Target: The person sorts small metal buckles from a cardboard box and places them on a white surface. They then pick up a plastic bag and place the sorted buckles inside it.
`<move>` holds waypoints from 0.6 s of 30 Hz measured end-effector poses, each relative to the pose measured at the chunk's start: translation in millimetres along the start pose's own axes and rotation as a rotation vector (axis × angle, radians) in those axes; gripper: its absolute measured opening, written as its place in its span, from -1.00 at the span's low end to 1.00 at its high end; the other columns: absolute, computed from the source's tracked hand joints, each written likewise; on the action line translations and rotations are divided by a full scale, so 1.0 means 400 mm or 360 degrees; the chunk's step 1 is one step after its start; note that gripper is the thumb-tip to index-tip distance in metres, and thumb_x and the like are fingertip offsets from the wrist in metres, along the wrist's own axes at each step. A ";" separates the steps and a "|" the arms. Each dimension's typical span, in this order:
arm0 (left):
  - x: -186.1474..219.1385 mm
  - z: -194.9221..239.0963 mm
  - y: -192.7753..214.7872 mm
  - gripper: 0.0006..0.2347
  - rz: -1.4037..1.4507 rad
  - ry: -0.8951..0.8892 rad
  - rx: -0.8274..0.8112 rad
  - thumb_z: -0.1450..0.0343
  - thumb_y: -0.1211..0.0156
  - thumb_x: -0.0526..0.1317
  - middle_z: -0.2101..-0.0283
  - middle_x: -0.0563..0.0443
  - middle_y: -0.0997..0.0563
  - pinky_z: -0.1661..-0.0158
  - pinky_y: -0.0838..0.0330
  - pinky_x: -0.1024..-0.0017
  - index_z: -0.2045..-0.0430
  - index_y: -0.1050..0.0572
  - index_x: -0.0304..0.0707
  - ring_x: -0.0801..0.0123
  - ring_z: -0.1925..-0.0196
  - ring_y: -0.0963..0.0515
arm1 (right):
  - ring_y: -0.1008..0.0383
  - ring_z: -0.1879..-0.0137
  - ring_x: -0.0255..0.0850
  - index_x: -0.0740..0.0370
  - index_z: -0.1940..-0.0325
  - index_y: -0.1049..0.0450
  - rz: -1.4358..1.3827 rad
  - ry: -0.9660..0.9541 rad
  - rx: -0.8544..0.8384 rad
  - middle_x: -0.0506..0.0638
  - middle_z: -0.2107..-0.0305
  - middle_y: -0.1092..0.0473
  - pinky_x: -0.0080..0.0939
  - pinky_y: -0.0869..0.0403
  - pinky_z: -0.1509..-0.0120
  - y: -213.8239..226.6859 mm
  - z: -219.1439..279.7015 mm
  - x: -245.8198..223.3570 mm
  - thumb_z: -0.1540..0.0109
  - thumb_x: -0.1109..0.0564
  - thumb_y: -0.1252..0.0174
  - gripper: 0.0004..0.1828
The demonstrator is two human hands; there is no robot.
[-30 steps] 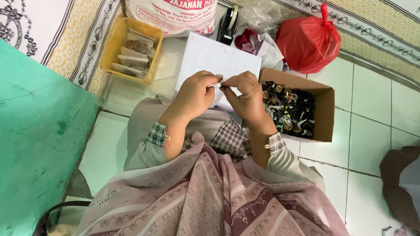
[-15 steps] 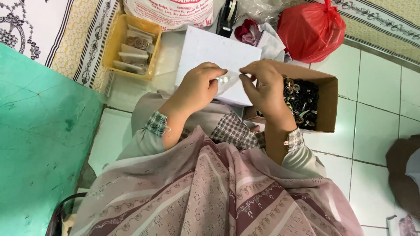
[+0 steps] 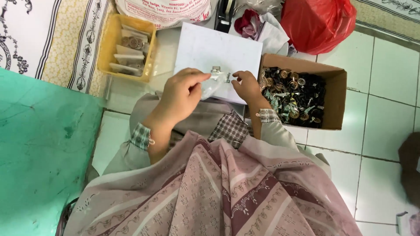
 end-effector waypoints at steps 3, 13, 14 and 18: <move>0.034 0.004 0.022 -0.69 0.0071 -0.0088 0.0031 -0.42 -0.04 -0.55 0.17 -0.12 -0.63 0.40 -0.60 0.46 0.03 -0.62 -0.31 0.23 0.26 -0.67 | -0.55 -0.07 -0.02 0.25 -0.31 -0.42 0.0110 -0.0030 -0.0180 0.20 0.07 -0.41 -0.14 -0.62 -0.04 0.040 0.003 -0.090 -0.35 0.11 -0.19 -0.56; -0.038 0.058 0.019 -0.70 0.0029 0.0057 -0.0017 -0.41 -0.06 -0.54 0.18 -0.18 -0.63 0.38 -0.61 0.39 0.04 -0.63 -0.35 0.10 0.22 -0.68 | -0.49 -0.07 -0.04 0.22 -0.11 -0.55 0.0299 -0.0021 -0.0280 0.10 0.14 -0.38 -0.09 -0.59 -0.11 0.020 -0.031 -0.132 -0.26 0.02 -0.33 -0.62; -0.031 0.058 0.018 -0.69 0.0053 0.0034 -0.0004 -0.40 -0.07 -0.56 0.18 -0.18 -0.63 0.38 -0.61 0.42 0.04 -0.63 -0.35 0.11 0.22 -0.68 | -0.51 -0.05 -0.04 0.23 -0.08 -0.54 0.0213 -0.0021 -0.0264 0.10 0.16 -0.39 -0.10 -0.60 -0.10 0.010 -0.029 -0.123 -0.28 0.05 -0.30 -0.67; 0.003 0.051 0.018 -0.67 0.0098 0.0012 0.0000 -0.40 -0.08 -0.56 0.14 -0.14 -0.63 0.34 -0.60 0.45 0.01 -0.63 -0.30 0.17 0.20 -0.68 | -0.55 0.05 -0.11 0.20 0.04 -0.57 -0.0056 -0.0029 -0.0161 0.06 0.24 -0.43 -0.16 -0.61 0.02 -0.028 -0.039 -0.057 -0.32 0.13 -0.23 -0.84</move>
Point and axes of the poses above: each hand's wrist, its own z-axis away from the middle knuckle, its own y-axis out of the back of the hand, x = y × z, the point moved 2 cm from there along -z, towards the middle knuckle
